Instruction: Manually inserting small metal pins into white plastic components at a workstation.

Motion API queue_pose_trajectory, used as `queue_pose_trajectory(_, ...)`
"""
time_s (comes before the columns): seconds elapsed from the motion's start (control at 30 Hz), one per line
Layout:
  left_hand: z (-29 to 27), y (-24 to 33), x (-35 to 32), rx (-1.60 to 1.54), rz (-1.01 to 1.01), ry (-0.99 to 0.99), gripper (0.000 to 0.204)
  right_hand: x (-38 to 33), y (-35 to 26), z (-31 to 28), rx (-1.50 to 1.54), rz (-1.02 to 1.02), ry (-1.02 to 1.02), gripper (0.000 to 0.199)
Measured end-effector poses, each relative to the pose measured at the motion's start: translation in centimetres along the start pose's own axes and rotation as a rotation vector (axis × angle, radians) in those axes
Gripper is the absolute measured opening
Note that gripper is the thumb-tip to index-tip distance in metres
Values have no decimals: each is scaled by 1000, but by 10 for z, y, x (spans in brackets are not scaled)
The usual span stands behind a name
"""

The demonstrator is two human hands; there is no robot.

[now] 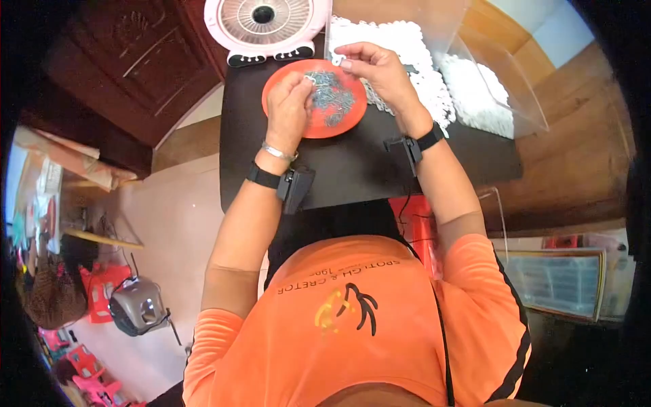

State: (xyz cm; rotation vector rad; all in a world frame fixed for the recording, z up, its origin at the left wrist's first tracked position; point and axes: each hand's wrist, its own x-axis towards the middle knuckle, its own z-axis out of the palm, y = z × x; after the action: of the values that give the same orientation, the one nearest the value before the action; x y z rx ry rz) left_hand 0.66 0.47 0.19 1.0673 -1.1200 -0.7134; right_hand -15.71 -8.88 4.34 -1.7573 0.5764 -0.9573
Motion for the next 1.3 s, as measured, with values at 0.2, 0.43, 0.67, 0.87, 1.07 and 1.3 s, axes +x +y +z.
queue_pose_trajectory(0.2,5,7,-2,-233,-104,-92,20,0,31,16,275,87,0,18)
queue_pose_trajectory(0.43,8,1,-1,-268,-148,-106,21,-9,33,23,256,-24,-109,18)
queue_pose_trajectory(0.67,6,0,3,-332,-130,-95,22,-8,43,21,222,-39,-124,19)
queue_pose_trajectory(0.87,4,1,2,-374,-109,-95,22,-7,44,21,253,50,-139,18)
queue_pose_trajectory(1.07,12,3,-2,-200,-150,8,19,-6,43,13,334,34,-94,24)
queue_pose_trajectory(1.3,15,4,-5,-118,-306,-32,17,-6,40,14,295,23,-45,24)
